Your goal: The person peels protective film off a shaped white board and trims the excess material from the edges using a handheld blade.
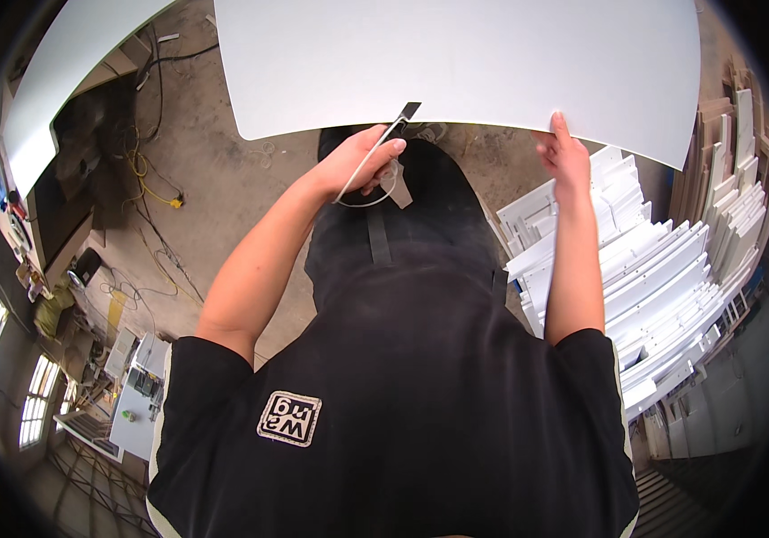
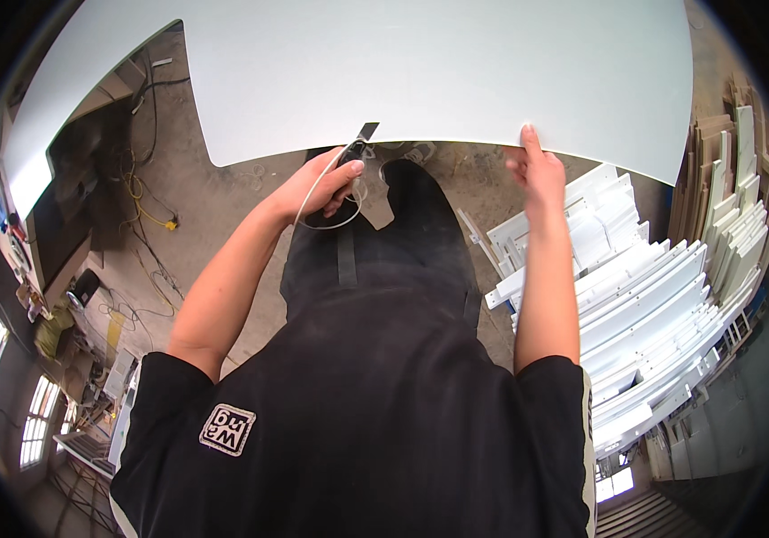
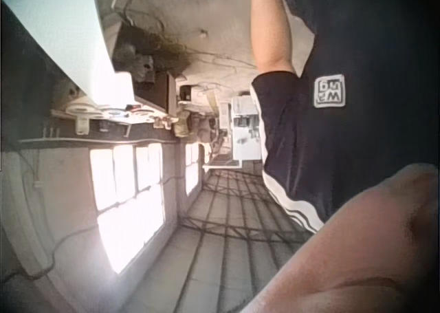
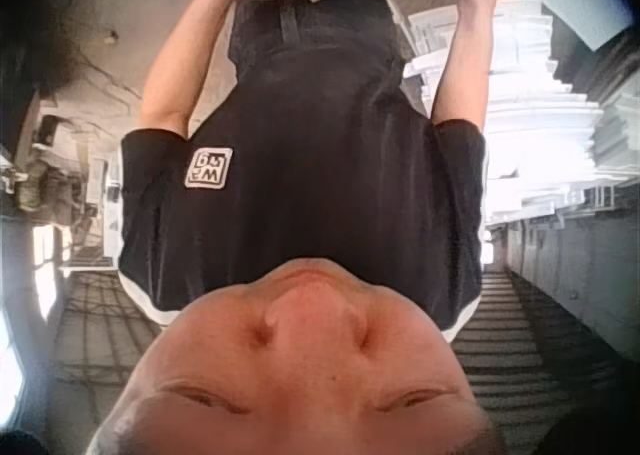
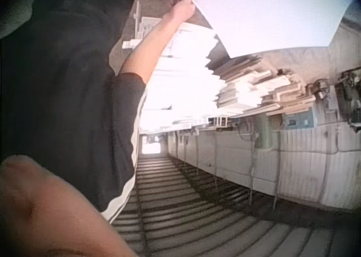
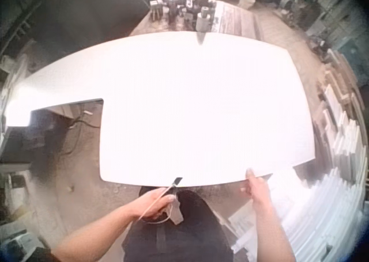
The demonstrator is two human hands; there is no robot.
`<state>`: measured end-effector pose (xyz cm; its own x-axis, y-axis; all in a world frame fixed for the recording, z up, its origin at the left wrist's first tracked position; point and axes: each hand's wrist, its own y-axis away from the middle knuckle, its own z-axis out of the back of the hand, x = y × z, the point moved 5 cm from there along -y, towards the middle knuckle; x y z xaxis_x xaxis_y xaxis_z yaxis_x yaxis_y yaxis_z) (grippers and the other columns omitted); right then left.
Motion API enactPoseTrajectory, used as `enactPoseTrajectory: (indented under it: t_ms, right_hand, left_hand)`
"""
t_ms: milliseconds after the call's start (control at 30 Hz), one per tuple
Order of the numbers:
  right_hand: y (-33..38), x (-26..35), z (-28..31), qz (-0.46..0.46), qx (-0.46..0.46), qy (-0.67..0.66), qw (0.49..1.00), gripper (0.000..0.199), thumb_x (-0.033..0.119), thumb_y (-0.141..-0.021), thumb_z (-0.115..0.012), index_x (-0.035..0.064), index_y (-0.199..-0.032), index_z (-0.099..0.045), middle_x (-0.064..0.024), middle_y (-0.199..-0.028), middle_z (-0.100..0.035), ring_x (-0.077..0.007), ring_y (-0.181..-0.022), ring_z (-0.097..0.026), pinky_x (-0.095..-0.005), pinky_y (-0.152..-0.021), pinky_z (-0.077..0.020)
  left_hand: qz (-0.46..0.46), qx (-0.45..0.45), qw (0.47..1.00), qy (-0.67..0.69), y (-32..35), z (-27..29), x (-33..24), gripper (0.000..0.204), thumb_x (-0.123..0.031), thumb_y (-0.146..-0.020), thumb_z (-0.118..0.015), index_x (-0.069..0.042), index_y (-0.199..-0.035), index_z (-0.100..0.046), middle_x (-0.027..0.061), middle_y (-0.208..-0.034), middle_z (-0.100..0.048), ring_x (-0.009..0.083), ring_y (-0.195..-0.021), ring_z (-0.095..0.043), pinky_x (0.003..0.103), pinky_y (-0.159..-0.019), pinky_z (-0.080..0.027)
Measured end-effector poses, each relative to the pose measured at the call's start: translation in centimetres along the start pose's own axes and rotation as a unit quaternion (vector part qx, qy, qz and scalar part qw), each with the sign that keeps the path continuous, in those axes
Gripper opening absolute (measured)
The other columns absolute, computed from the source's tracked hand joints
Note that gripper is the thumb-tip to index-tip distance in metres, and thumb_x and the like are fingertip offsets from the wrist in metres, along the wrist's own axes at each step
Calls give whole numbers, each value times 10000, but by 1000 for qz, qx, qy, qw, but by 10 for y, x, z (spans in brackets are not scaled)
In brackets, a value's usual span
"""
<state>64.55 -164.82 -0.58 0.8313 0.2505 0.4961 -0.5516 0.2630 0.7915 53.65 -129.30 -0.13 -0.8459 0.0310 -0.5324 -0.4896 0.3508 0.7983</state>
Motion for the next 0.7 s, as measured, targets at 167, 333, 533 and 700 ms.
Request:
enactPoseTrajectory:
  t_ms: [167, 333, 533, 700]
  right_hand:
    - [-45, 45, 113, 111, -17, 301, 947, 547, 597, -965, -708, 56, -1011, -772, -34, -769, -754, -119, -703, -672, -296, -709, -534]
    - [-165, 129, 290, 232, -339, 490, 769, 1071, 817, -805, -697, 27, -1514, -556, -209, -1533, -578, -348, -1419, -555, -449, -1180, -418]
    - [-240, 142, 345, 92, -121, 399, 904, 1262, 822, -760, -749, -107, -1558, -441, -238, -1614, -465, -337, -1525, -411, -446, -1270, -278]
    - [-241, 147, 340, 54, -148, 408, 899, 1293, 851, -714, -769, -135, -1504, -498, -249, -1576, -511, -334, -1499, -453, -430, -1260, -301]
  left_hand:
    - [1, -43, 999, -21, 15, 10, 6, 316, -355, -1106, -571, -42, -1141, -555, -10, -713, -506, 87, -550, -488, 288, -499, -441]
    - [-5, -54, 996, -78, 11, 18, 9, 342, -373, -1099, -580, -33, -1134, -595, 8, -769, -563, 101, -587, -524, 307, -543, -472]
    - [-48, -29, 983, -173, 1, 10, -8, 374, -365, -1097, -535, -7, -1181, -597, 189, -937, -675, 357, -892, -658, 438, -854, -518]
    - [15, -3, 990, -140, 2, 7, -15, 351, -348, -1099, -552, -1, -1147, -565, 109, -866, -620, 239, -811, -594, 390, -784, -499]
